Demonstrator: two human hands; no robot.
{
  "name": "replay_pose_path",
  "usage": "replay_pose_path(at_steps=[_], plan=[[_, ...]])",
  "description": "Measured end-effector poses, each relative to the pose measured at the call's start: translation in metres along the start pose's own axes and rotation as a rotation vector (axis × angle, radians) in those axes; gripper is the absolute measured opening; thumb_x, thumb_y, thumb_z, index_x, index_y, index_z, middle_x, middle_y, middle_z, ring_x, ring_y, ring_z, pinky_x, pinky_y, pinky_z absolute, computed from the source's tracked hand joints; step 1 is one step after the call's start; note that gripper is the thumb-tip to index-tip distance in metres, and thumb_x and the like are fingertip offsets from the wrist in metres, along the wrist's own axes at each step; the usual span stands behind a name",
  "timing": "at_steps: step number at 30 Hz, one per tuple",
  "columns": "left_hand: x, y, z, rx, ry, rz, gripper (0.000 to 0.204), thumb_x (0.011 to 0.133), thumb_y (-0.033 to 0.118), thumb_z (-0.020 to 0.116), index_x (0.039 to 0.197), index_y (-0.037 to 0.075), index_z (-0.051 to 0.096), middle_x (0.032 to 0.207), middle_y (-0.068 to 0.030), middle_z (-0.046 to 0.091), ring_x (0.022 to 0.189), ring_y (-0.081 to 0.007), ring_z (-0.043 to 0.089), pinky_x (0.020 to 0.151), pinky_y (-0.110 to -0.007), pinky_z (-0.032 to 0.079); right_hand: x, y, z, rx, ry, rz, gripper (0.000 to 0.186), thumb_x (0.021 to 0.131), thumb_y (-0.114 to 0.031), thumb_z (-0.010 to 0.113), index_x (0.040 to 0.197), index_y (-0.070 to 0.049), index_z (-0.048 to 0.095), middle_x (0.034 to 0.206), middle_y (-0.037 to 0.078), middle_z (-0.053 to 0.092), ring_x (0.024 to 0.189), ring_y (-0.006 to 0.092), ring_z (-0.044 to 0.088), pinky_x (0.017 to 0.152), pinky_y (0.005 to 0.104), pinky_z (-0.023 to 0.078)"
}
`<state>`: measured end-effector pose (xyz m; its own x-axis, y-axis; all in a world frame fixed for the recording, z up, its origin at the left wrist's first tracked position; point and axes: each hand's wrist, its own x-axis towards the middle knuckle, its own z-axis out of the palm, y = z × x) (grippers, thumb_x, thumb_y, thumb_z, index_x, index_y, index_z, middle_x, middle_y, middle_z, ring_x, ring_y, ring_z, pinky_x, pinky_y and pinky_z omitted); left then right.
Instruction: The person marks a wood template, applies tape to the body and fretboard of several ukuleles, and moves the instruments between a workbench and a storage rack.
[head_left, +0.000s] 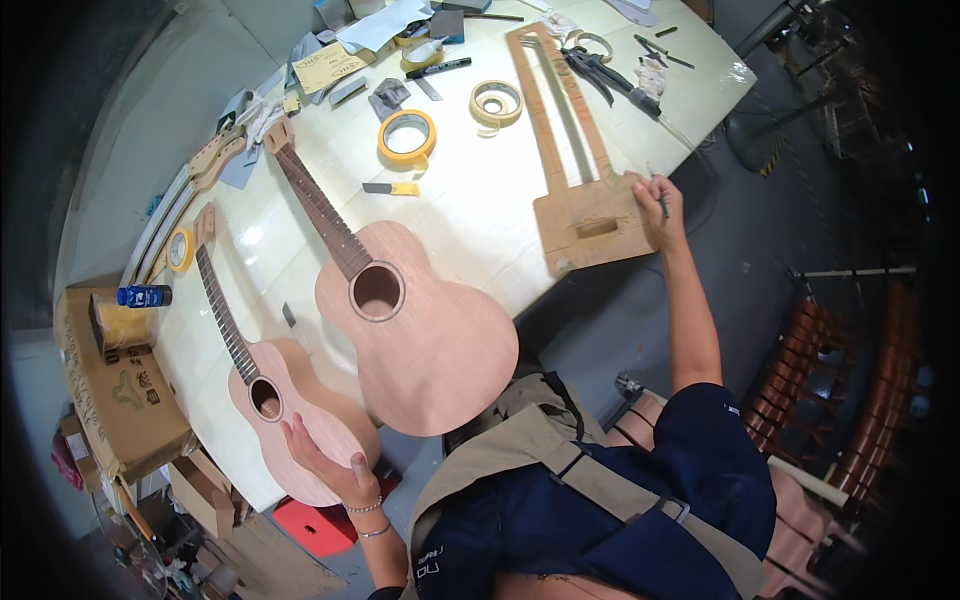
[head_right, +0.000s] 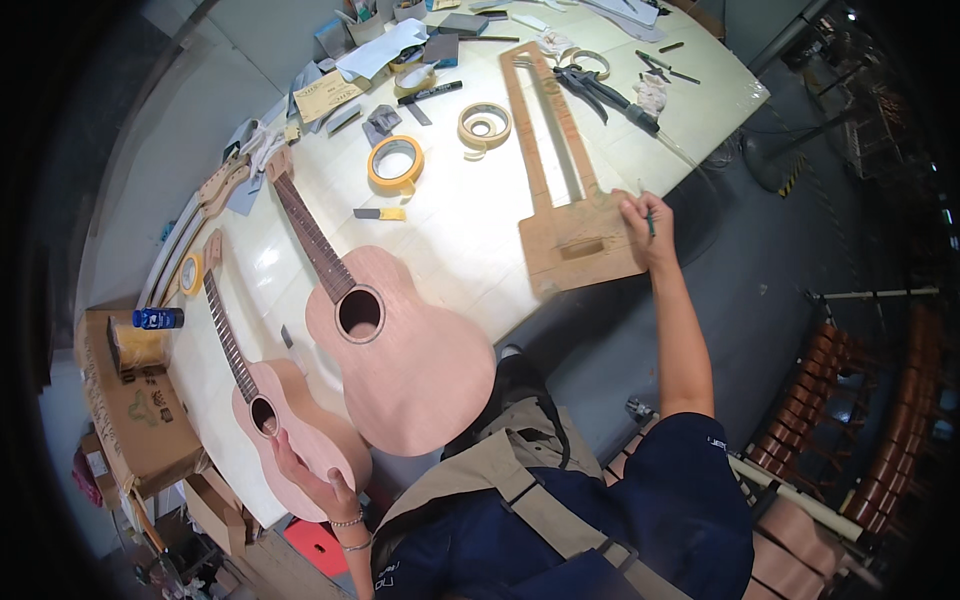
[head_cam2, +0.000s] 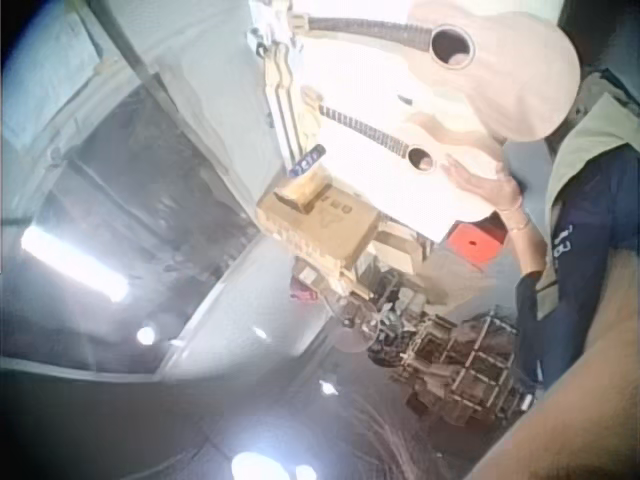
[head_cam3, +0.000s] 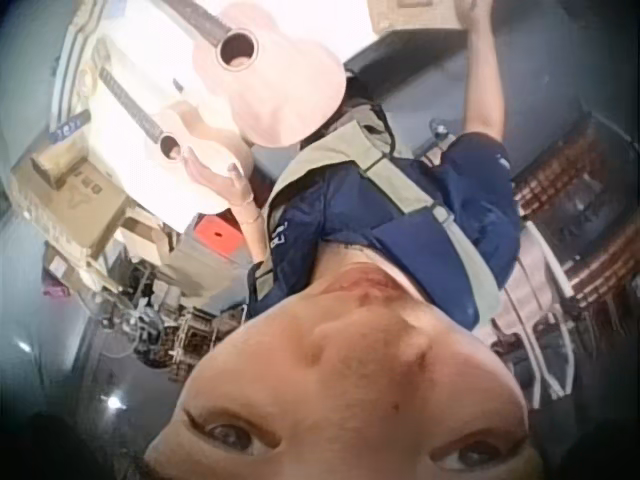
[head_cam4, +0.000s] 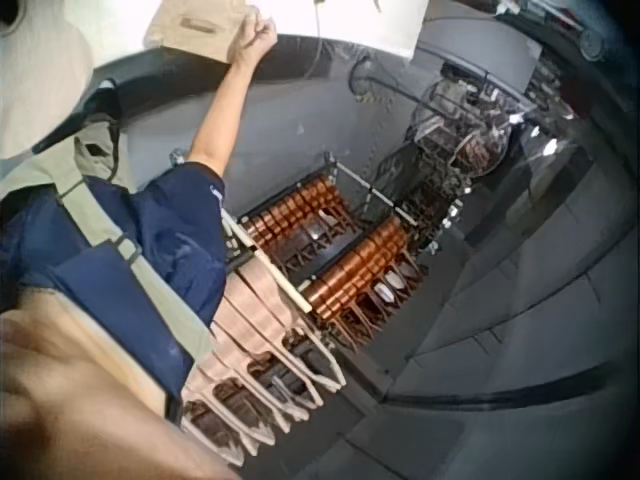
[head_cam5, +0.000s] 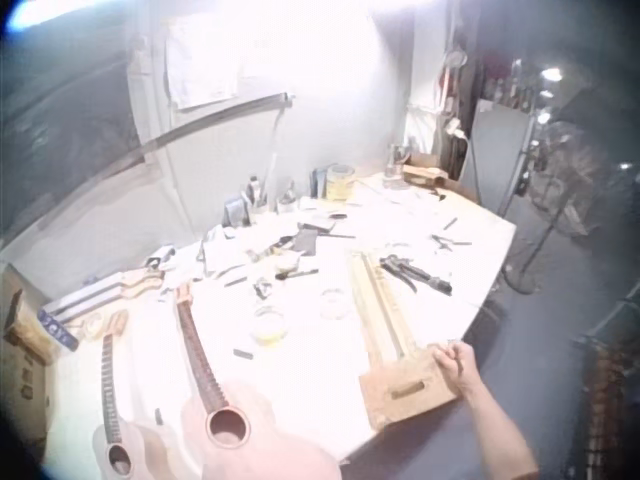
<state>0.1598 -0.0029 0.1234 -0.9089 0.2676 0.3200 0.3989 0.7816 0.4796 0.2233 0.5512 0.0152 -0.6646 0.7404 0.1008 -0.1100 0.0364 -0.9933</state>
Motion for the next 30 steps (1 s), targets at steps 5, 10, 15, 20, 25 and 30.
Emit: replay_pose_path(at_steps=[5, 10, 15, 20, 25, 30], plan=[[0.006, 0.036, 0.012, 0.056, -0.005, -0.078, 0.084, 0.089, 0.064, 0.033, 0.138, -0.004, 0.029, 0.142, -0.0196, 0.033, 0.135, -0.0389, 0.023, 0.108, -0.049, 0.02, -0.003, 0.024, 0.059, -0.919, -0.039, 0.032, 0.023, 0.076, -0.006, 0.066, 0.067, -0.006, 0.045, 0.067, 0.008, 0.061, 0.065, 0.0235, 0.057, 0.061, 0.0312, 0.045], [0.007, 0.047, 0.023, 0.043, -0.009, -0.17, 0.08, 0.091, 0.06, 0.034, 0.138, -0.005, 0.029, 0.143, -0.0196, 0.03, 0.136, -0.0355, 0.022, 0.108, -0.045, 0.021, 0.031, 0.025, 0.112, -1.242, -0.284, -0.615, 0.018, 0.07, 0.005, 0.056, 0.084, -0.007, 0.053, 0.105, 0.019, 0.059, 0.114, 0.0331, 0.049, 0.101, 0.0515, 0.033], [0.007, 0.055, 0.03, 0.055, -0.009, -0.166, 0.077, 0.092, 0.055, 0.036, 0.138, -0.005, 0.027, 0.142, -0.0206, 0.032, 0.135, -0.0393, 0.022, 0.108, -0.048, 0.019, 0.073, 0.034, 0.175, -1.216, -0.287, -0.667, 0.01, 0.079, -0.003, 0.057, 0.088, -0.008, 0.056, 0.114, 0.016, 0.056, 0.115, 0.0335, 0.049, 0.103, 0.0519, 0.031], [0.012, 0.067, 0.04, -0.052, 0.005, -0.175, 0.072, 0.089, 0.044, 0.049, 0.138, -0.006, 0.028, 0.14, -0.0213, 0.035, 0.133, -0.0413, 0.023, 0.107, -0.05, 0.02, 0.119, 0.044, 0.264, -1.232, -0.258, -0.872, 0.012, 0.08, -0.017, 0.063, 0.076, -0.005, 0.066, 0.111, 0.01, 0.061, 0.113, 0.0265, 0.052, 0.104, 0.0488, 0.031], [0.02, 0.074, 0.046, -0.067, -0.031, -0.065, 0.066, 0.085, 0.03, 0.059, 0.134, -0.006, 0.035, 0.136, -0.0208, 0.039, 0.131, -0.0419, 0.028, 0.105, -0.049, 0.025, 0.123, 0.024, 0.265, -0.906, -0.246, -0.484, 0.017, 0.084, -0.018, 0.058, 0.084, -0.003, 0.065, 0.08, 0.004, 0.07, 0.073, 0.0195, 0.063, 0.1, 0.0416, 0.037], [0.041, 0.081, 0.069, -0.311, -0.023, -0.078, 0.032, 0.08, 0.01, 0.064, 0.109, -0.003, 0.058, 0.124, -0.018, 0.049, 0.117, -0.0337, 0.047, 0.093, -0.039, 0.041, 0.029, -0.043, 0.232, 0.39, -0.396, 0.22, 0.046, 0.088, -0.006, 0.056, 0.126, 0.005, 0.033, 0.114, 0.022, 0.058, 0.102, 0.0234, 0.06, 0.092, 0.0326, 0.045]])
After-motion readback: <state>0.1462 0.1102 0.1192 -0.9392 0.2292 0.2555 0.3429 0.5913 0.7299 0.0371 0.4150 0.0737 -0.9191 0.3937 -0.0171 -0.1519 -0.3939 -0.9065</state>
